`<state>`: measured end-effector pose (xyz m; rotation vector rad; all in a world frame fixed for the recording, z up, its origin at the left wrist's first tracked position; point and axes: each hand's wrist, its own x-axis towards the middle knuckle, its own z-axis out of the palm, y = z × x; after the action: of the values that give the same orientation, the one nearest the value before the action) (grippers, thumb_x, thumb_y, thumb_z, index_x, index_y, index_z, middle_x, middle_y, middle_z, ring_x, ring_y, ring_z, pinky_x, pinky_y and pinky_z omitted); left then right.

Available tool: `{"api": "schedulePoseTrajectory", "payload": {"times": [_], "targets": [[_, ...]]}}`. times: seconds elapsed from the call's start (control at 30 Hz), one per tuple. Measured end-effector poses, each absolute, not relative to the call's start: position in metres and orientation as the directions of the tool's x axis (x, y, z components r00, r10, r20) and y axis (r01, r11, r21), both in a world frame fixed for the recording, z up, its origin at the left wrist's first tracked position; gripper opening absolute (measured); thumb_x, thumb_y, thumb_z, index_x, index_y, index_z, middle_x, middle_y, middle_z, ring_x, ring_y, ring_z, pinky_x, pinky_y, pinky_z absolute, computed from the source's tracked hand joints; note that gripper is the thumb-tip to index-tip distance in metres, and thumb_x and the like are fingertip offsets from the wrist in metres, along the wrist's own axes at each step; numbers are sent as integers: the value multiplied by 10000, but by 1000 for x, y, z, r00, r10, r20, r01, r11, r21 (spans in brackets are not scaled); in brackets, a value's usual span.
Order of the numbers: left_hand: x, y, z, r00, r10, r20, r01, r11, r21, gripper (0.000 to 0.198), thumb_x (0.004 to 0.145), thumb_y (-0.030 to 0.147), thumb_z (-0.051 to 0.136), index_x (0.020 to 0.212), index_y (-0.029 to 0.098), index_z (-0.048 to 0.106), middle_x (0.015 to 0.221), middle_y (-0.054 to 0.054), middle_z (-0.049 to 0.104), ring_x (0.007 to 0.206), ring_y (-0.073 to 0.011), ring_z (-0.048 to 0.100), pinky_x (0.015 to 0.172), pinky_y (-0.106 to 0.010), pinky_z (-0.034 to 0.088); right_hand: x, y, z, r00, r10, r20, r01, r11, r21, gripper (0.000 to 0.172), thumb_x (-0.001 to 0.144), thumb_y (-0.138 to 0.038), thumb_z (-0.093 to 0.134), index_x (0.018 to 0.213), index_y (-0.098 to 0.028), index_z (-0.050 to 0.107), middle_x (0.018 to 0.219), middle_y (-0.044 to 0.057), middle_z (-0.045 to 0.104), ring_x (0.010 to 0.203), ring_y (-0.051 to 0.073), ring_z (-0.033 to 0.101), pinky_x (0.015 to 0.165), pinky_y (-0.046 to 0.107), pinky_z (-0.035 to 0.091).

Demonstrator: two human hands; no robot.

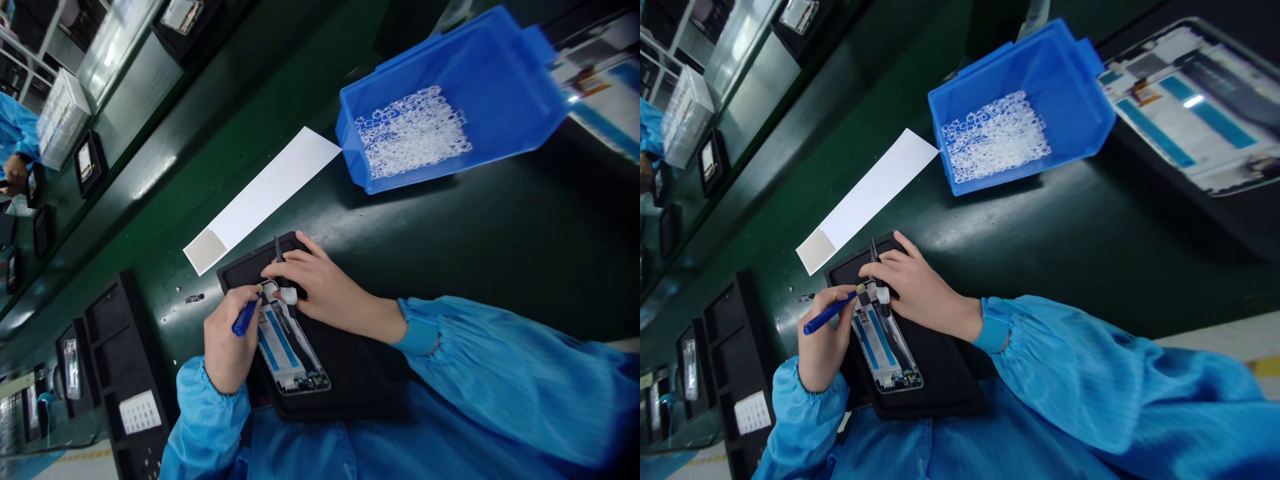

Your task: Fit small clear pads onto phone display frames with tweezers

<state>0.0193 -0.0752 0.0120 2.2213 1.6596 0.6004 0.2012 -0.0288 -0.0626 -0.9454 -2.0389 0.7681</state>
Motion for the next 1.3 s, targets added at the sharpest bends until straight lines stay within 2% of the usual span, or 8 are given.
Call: {"api": "schedulePoseTrajectory", "payload": {"times": [0.13, 0.33, 0.43, 0.6, 0.7, 1.1, 1.2, 1.3], "targets": [[18, -73, 10, 238, 966, 98, 809, -253, 530, 90, 929, 166, 534, 986, 236, 531, 994, -43, 702, 911, -168, 700, 759, -272, 565, 201, -29, -60, -461, 813, 356, 371, 541, -755, 349, 825, -80, 425, 1105, -235, 566, 962, 21, 682, 960, 225, 614, 1178, 618, 188], [7, -76, 8, -164, 943, 291, 517, -169, 839, 107, 925, 211, 540, 911, 227, 435, 891, -26, 637, 914, -190, 683, 860, -401, 561, 201, -27, -56, -487, 808, 332, 367, 534, -762, 285, 857, -134, 485, 1104, -244, 576, 1019, 30, 688, 1010, 250, 620, 1158, 654, 205], [2, -84, 8, -47, 928, 369, 631, -259, 731, 116, 939, 187, 446, 834, 213, 488, 799, -13, 553, 792, -160, 625, 784, -348, 546, 202, -26, -54, -496, 804, 328, 356, 533, -768, 273, 858, -134, 497, 1097, -239, 578, 1017, 29, 690, 992, 240, 623, 1156, 662, 196], [3, -97, -9, 320, 929, 183, 924, -349, 157, 307, 876, 117, 510, 1131, 231, 639, 773, -22, 549, 630, -145, 530, 567, -258, 431, 201, -27, -55, -508, 795, 331, 369, 548, -751, 245, 868, -149, 492, 1077, -232, 589, 1019, 32, 693, 992, 242, 628, 1152, 653, 226], [7, -98, -19, 364, 914, 177, 930, -365, -27, 385, 858, 91, 527, 1201, 237, 625, 745, -16, 540, 590, -150, 503, 531, -267, 391, 201, -27, -56, -508, 798, 324, 387, 548, -742, 254, 869, -152, 489, 1086, -233, 593, 1020, 31, 693, 1000, 247, 625, 1156, 658, 215], [13, -83, -4, 346, 930, -125, 930, -358, -89, 418, 833, 118, 595, 1216, 283, 628, 829, -16, 598, 596, -159, 596, 496, -263, 412, 207, -23, -49, -437, 826, 357, 306, 509, -804, 180, 947, -213, 469, 1064, -238, 604, 955, 18, 706, 906, 213, 664, 1147, 640, 237], [12, -80, 0, 321, 928, -186, 942, -334, -39, 446, 802, 110, 621, 1201, 308, 643, 886, -12, 639, 592, -166, 627, 464, -259, 403, 215, -12, -35, -244, 915, 321, 234, 377, -896, 226, 987, -286, 447, 1129, -230, 614, 864, 28, 695, 772, 186, 668, 940, 494, 518], [3, -70, 3, 321, 933, -165, 945, -304, 121, 457, 788, 103, 625, 1189, 320, 650, 927, -2, 661, 712, -173, 676, 509, -239, 453, 216, 8, -22, -163, 963, 215, 165, 242, -956, 350, 970, -470, 473, 1073, -201, 672, 954, 70, 686, 710, 170, 651, 653, 323, 585]]}}
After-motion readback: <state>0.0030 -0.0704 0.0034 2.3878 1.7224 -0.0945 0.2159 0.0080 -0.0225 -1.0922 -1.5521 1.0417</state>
